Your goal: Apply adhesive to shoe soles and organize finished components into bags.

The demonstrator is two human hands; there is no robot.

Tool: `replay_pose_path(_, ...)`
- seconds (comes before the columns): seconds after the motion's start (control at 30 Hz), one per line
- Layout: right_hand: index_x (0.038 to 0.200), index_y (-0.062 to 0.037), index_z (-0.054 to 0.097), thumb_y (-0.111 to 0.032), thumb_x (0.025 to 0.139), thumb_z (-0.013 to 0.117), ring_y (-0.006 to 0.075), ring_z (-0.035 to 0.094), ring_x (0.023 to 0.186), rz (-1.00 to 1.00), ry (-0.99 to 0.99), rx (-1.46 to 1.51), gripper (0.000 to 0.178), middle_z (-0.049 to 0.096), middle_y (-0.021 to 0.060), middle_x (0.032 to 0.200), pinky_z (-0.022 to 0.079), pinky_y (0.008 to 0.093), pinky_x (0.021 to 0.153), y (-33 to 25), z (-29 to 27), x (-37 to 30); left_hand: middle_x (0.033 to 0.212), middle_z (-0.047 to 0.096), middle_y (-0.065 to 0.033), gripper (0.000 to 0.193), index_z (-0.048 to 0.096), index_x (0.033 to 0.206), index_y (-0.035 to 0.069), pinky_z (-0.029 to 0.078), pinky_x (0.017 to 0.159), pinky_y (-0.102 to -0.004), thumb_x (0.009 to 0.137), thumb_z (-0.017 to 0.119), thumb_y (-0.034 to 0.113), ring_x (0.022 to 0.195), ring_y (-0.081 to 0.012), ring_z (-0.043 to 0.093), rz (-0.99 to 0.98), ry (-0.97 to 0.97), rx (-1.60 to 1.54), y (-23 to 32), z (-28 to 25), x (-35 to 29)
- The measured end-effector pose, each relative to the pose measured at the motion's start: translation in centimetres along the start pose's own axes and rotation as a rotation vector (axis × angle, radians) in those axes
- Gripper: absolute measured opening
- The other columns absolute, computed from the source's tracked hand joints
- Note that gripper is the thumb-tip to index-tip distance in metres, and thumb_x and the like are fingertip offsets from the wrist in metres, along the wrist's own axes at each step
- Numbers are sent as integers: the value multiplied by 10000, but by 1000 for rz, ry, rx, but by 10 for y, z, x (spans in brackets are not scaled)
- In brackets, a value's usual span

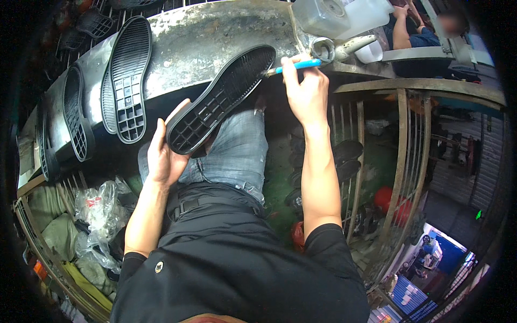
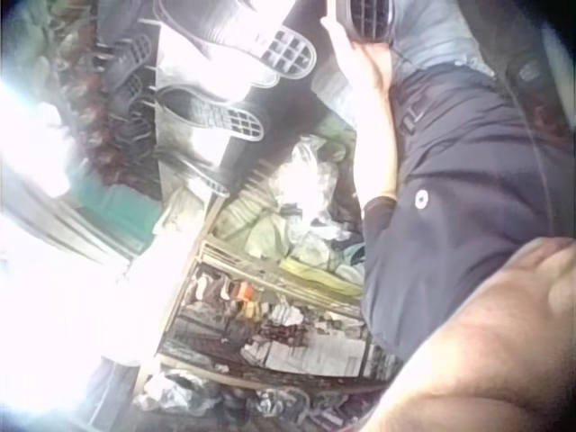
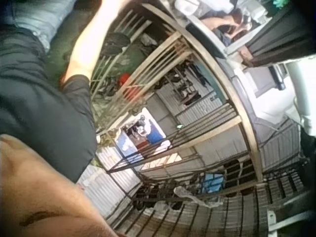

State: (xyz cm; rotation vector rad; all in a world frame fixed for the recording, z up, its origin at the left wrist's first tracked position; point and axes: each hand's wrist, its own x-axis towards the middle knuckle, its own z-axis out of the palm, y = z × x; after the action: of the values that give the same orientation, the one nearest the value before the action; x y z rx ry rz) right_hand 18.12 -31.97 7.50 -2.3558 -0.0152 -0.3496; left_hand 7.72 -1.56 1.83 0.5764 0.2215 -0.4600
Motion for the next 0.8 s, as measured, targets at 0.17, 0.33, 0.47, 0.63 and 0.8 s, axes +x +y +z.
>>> replay_pose_path(0.17, 1033, -30, 706, -179, 1053, 712, 279, 770, 771, -158, 246, 77, 151, 764, 139, 864, 584, 400, 721, 4, 31, 17, 1662, 478, -177, 716, 301, 1706, 79, 423, 1240, -533, 1174, 251, 555, 1499, -335, 518, -9, -12, 8, -1, 6, 1)
replay_pose_path(0.33, 1064, 13, 706, -134, 1083, 663, 195, 791, 787, -55, 357, 239, 155, 776, 109, 890, 581, 327, 709, 14, 50, 0, 1656, 491, -172, 750, 295, 1714, 121, 449, 1217, -557, 1155, 226, 617, 1473, -356, 547, -40, 37, -70, 3, 4, 0)
replay_pose_path(0.47, 1042, 10, 701, -172, 1098, 638, 160, 718, 709, 95, 425, 180, 201, 734, 89, 780, 559, 332, 701, 25, 29, -17, 1652, 490, -158, 750, 332, 1696, 98, 467, 1202, -541, 1157, 264, 615, 1473, -319, 541, -73, 12, -131, 5, -1, 2)
replay_pose_path(0.63, 1099, 10, 689, -136, 1083, 654, 189, 743, 773, 36, 294, 380, 150, 763, 107, 866, 576, 337, 770, -2, 72, -11, 1658, 491, -156, 724, 356, 1692, 133, 425, 1220, -590, 1151, 307, 612, 1485, -341, 528, -93, 44, -191, 7, -3, 9)
replay_pose_path(0.8, 1162, -13, 725, -136, 944, 783, 374, 706, 971, -338, 105, 262, 257, 741, 144, 979, 546, 493, 1001, -46, 87, -74, 1643, 513, -140, 674, 386, 1678, 147, 420, 1225, -583, 1161, 319, 574, 1487, -327, 523, -91, -15, -366, 2, -3, 14)
